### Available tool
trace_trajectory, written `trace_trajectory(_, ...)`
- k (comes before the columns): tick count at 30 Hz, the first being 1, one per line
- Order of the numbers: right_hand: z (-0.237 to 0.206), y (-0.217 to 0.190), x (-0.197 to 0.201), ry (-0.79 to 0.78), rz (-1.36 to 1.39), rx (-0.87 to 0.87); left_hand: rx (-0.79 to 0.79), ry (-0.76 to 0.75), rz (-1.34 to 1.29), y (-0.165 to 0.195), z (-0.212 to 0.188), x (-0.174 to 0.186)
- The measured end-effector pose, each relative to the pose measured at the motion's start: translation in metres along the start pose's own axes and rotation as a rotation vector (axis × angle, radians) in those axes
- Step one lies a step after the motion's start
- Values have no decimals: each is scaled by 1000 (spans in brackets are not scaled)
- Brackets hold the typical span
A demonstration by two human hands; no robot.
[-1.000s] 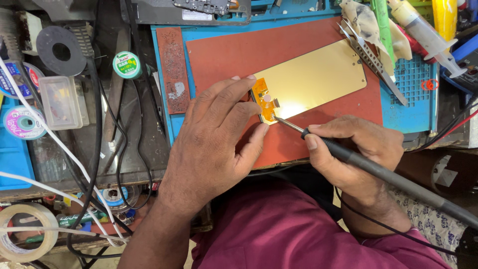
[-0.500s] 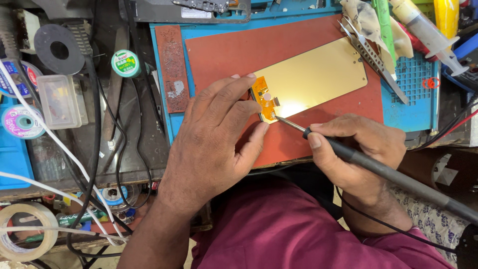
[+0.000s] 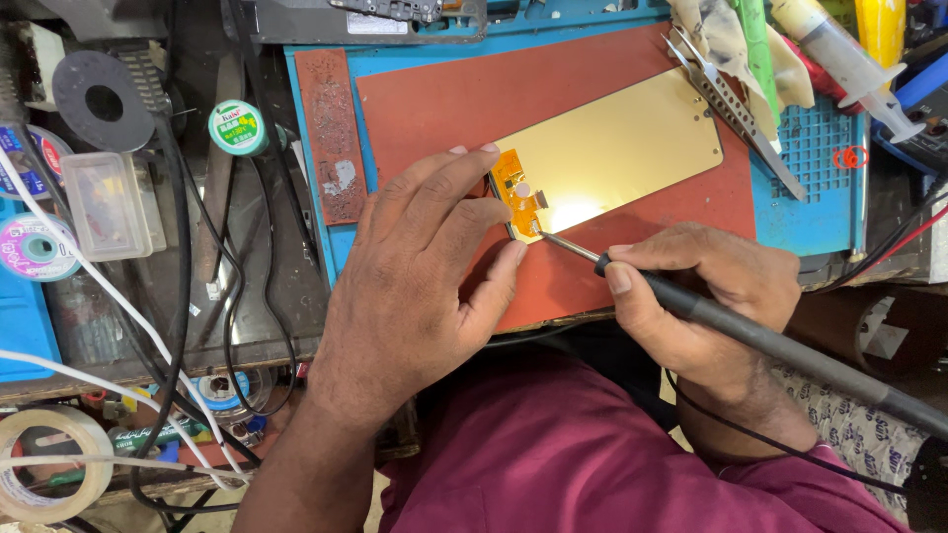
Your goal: The person uses a soldering iron to work on a small orange circuit board attached to a gold-colored smartphone screen. They apply flux from a syringe and solder a small component onto the board while holding the screen steady.
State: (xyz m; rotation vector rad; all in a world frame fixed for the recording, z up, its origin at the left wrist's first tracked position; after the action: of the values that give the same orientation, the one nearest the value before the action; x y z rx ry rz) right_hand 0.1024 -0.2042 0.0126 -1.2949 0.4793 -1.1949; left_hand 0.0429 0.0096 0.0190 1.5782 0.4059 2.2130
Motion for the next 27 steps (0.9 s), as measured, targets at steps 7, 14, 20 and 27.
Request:
trace_trajectory(7,0,0,0,4,11,-15,-1,-5,-11,0,0,-1)
trace_trajectory(14,0,0,1,-5,2,-5,1,-3,0,0,-1,0)
trace_trajectory(20,-1,3,1,-5,15,-1,1,1,-2,0,0,-1)
trace_trajectory(27,-6,3,9,167,223,-74,26,2,-5,-1,0,0)
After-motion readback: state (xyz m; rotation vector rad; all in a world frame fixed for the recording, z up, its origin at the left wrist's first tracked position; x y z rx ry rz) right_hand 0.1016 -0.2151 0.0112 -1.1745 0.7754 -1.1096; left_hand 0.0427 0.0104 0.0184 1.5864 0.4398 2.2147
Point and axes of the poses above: each hand's wrist, its own z-axis towards the middle knuckle, its own x-axis out of the back of the hand, y = z × x, the point moved 4 cm from there along z, towards the middle knuckle, and after that the axes turned 13 degrees about z, right-handed, at the moved point
